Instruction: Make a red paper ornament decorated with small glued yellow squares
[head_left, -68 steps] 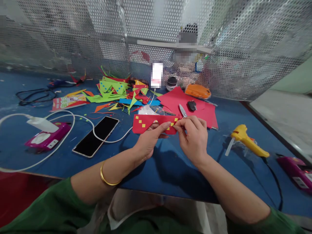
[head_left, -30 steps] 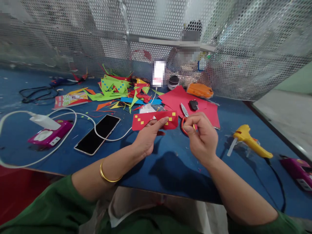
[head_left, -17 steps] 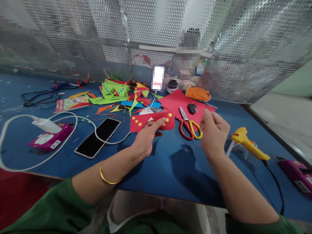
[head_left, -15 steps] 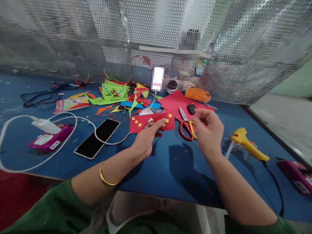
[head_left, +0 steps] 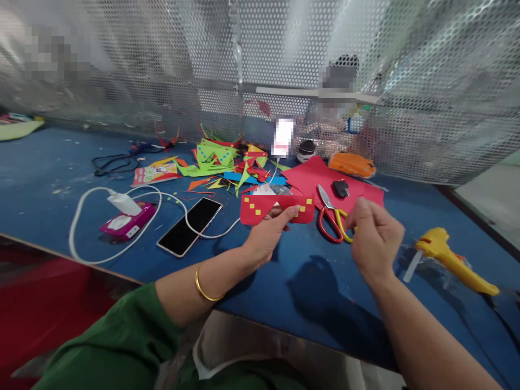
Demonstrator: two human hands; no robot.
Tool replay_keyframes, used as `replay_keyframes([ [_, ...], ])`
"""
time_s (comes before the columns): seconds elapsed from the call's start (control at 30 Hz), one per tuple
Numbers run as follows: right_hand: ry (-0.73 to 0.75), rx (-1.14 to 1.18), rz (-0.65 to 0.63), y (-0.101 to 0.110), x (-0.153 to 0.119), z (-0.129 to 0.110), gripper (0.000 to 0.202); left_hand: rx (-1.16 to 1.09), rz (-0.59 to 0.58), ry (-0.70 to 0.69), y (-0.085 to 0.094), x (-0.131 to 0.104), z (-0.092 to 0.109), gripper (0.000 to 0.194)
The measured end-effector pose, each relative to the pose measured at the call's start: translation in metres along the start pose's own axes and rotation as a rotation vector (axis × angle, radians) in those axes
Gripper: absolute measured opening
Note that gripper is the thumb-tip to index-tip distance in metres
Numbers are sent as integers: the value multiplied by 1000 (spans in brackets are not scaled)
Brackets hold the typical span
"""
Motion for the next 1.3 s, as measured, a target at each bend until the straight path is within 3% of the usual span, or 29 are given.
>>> replay_keyframes([
  [0.07,46,-50,92,11,3,-2,30,9,9,-4,0,-2,-1,20],
  [0.1,110,-76,62,10,5,-6,21,28,-7,-10,-3,-4,-1,19],
  [0.23,334,-88,-244,-16,2,-20,25,169,-192,-23,-19,-14,-4,9],
  [0.33,311,-6,-325,-25,-3,-18,10,214,-321,-28,-27,-17,-6,7],
  [0.43,233,-2,-241,-18,1,-10,6,232,-380,-10,-30,-15,-6,17],
  [0.53,202,-51,-160,-8,7,-4,7,129,-249,26,-19,-6,-3,24],
  [0.6,200,-64,-154,-6,10,-1,5,22,-123,26,-8,0,0,23],
  [0.7,198,-65,-177,-9,9,-1,4,-82,-38,8,0,5,4,24],
  [0.93,196,-90,-240,-15,5,-2,18,-58,-32,-3,1,8,0,22],
  [1.1,201,-98,-267,-20,1,1,8,6,-76,58,-3,7,-7,28],
  [1.3,213,-78,-299,-25,-3,-3,6,-71,-68,93,-2,7,-8,27],
])
Point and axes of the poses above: each hand's wrist, its own x-axis towards the middle knuckle, its own y-axis out of the back of the hand, z = x × y, the point moved 7 cm from there along x, towards the middle knuckle, and after that the axes turned 14 degrees about y, right-handed, at the moved point
